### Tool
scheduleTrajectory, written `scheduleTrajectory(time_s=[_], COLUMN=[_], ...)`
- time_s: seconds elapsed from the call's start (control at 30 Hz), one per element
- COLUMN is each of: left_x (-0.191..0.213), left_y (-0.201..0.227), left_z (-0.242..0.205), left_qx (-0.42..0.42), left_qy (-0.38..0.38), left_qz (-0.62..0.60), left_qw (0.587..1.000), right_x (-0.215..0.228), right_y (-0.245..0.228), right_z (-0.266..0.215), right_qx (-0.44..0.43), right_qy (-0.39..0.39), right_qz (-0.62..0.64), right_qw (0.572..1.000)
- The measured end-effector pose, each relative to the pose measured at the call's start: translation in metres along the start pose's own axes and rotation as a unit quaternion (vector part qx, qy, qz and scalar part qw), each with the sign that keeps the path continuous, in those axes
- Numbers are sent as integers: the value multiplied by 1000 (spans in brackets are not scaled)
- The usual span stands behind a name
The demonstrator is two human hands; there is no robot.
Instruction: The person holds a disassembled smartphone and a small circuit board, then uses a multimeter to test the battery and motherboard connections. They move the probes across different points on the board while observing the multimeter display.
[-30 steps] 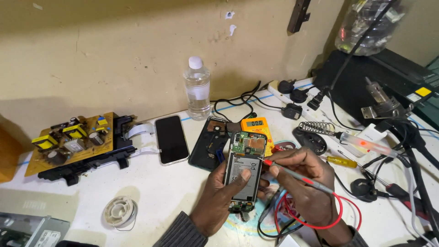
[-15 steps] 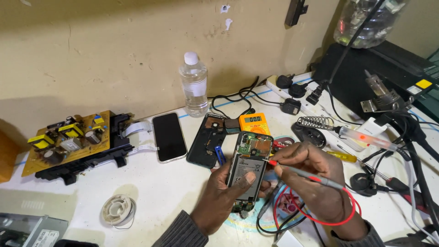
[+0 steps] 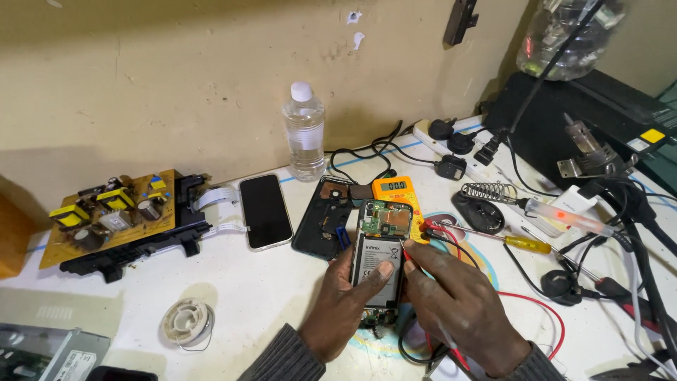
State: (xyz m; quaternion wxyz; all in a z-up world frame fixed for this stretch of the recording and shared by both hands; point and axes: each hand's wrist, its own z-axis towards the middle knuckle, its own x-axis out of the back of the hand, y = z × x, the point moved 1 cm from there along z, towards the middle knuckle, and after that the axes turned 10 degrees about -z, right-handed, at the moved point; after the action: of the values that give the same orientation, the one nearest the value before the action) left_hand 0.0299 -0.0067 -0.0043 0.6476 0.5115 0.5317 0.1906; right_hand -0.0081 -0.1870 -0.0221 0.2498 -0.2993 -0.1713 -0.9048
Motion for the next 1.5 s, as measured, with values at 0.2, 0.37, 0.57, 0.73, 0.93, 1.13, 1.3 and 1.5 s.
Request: scheduleTrajectory(time_s=[0.2, 0.37, 0.57, 0.73, 0.93, 1.13, 1.3, 1.5], left_x=[1, -5, -2, 0, 0, 1, -1, 2], left_y=[0, 9, 8, 4, -1, 2, 9, -2], left_z=[2, -3, -1, 0, 3, 3, 0, -2], left_qx=[96, 119, 140, 105, 79, 108, 131, 82], left_qy=[40, 43, 47, 65, 58, 67, 41, -31], left_qz=[-59, -50, -43, -28, -94, -96, -14, -53], left_qw=[993, 991, 988, 992, 991, 987, 990, 995], right_x=[4, 7, 8, 7, 8, 8, 4, 10], right_y=[-3, 11, 11, -2, -5, -9, 5, 9], right_z=[15, 16, 16, 19, 20, 24, 14, 18], right_qx=[-341, -368, -353, -282, -28, -166, -373, -453], right_qy=[59, 63, 46, 54, 43, 50, 45, 118], right_qz=[292, 358, 336, 218, 78, 183, 331, 478], right_qw=[892, 856, 872, 933, 996, 968, 866, 743])
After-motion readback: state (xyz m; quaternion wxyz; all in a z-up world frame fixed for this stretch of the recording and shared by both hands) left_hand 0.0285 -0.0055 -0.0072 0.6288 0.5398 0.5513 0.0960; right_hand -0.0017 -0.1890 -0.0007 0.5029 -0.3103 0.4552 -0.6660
